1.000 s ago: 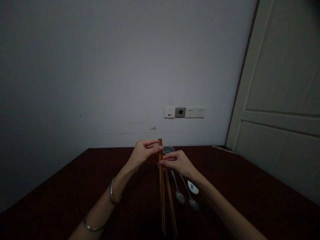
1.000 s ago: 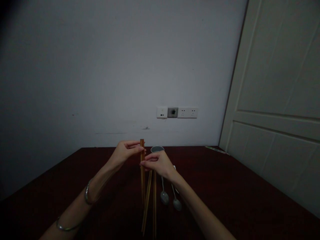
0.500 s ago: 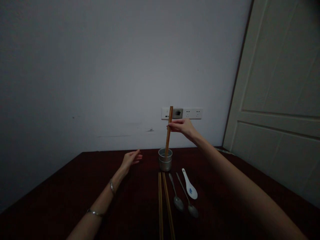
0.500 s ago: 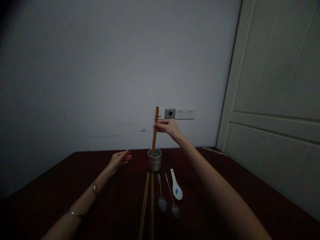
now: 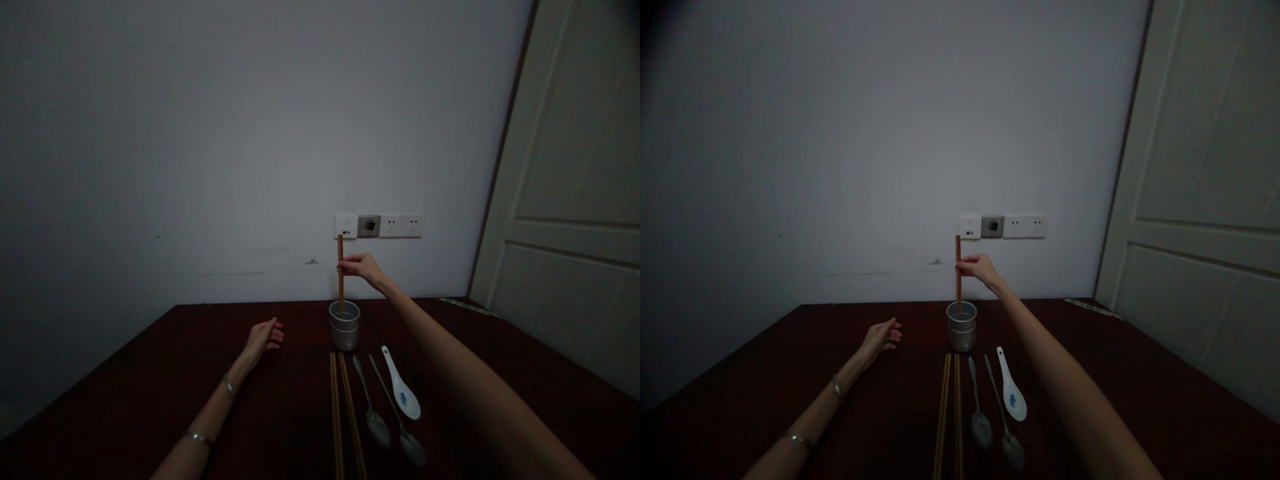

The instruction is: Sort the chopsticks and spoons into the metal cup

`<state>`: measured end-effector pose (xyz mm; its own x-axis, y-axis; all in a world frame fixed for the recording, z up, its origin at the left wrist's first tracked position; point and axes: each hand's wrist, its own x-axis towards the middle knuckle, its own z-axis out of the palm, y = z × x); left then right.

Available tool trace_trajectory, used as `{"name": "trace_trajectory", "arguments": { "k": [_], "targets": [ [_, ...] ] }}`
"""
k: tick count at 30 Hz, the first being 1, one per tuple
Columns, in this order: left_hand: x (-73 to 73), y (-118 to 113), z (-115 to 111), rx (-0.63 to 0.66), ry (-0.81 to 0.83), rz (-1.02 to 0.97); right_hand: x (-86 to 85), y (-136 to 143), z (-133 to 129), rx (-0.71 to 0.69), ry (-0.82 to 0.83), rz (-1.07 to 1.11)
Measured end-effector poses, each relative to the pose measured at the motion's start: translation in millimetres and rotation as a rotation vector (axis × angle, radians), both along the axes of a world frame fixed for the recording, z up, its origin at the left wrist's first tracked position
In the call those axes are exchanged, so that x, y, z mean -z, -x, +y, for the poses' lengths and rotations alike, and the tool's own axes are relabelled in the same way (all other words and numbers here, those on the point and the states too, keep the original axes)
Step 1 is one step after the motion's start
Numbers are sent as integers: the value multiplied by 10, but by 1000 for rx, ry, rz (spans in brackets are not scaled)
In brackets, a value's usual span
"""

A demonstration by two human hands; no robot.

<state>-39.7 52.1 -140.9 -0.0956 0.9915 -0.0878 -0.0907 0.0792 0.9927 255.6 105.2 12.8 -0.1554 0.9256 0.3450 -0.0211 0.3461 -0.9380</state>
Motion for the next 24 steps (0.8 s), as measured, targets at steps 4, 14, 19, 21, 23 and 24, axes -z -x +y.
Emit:
{"name": "trace_trajectory", "arguments": {
  "k": [4, 14, 19, 21, 23, 24],
  "targets": [
    [4, 15, -31, 27, -33, 8, 200, 11, 65, 16, 52, 21],
    [61, 34, 17, 46, -43, 36, 494, 77, 178, -1, 122, 74],
    [65, 23, 24, 43, -40, 79, 548, 101, 184, 10, 142, 80],
    [72, 25, 32, 48, -44, 83, 563, 105, 182, 14, 143, 76],
    [79, 31, 37, 56, -48, 87, 577, 107, 179, 19, 145, 70],
    [80, 33, 38, 61, -49, 90, 584, 107, 175, 21, 147, 66]
  ]
}}
